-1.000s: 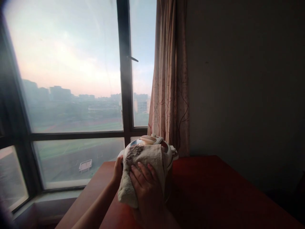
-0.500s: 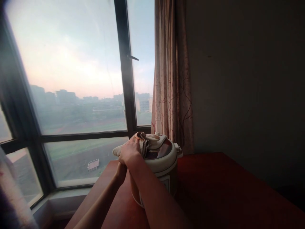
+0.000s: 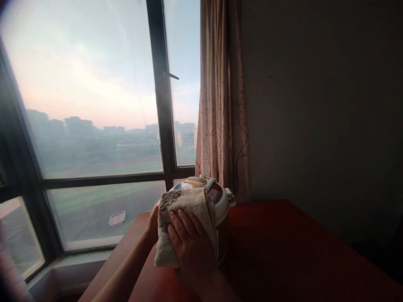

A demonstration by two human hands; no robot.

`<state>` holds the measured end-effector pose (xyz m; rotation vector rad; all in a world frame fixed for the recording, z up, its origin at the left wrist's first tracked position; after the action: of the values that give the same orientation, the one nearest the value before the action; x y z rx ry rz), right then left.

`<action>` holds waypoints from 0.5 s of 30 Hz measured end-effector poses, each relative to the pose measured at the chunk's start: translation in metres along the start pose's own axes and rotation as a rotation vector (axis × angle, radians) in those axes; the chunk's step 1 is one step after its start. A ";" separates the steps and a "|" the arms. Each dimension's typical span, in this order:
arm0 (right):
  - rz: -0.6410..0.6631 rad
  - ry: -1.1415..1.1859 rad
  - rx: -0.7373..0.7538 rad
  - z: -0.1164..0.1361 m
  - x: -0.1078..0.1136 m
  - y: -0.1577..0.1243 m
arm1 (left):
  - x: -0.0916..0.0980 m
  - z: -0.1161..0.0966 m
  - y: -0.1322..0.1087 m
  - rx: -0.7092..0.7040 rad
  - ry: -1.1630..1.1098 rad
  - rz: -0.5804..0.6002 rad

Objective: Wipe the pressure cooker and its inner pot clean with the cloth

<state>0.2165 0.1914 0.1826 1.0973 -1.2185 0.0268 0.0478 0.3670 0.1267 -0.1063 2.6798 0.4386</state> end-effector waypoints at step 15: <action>-0.197 0.427 -0.513 -0.184 0.019 0.007 | -0.008 0.003 -0.009 0.068 -0.101 -0.112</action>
<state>0.3548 0.3111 0.2145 0.7052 -0.6748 -0.1856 0.0577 0.3599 0.1253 -0.2077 2.5713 0.3093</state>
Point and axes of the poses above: each hand's wrist, its own y-axis towards the middle knuckle, its own x-axis out of the back of the hand, z = x × y, the point moved 6 cm from there along y, towards the middle knuckle
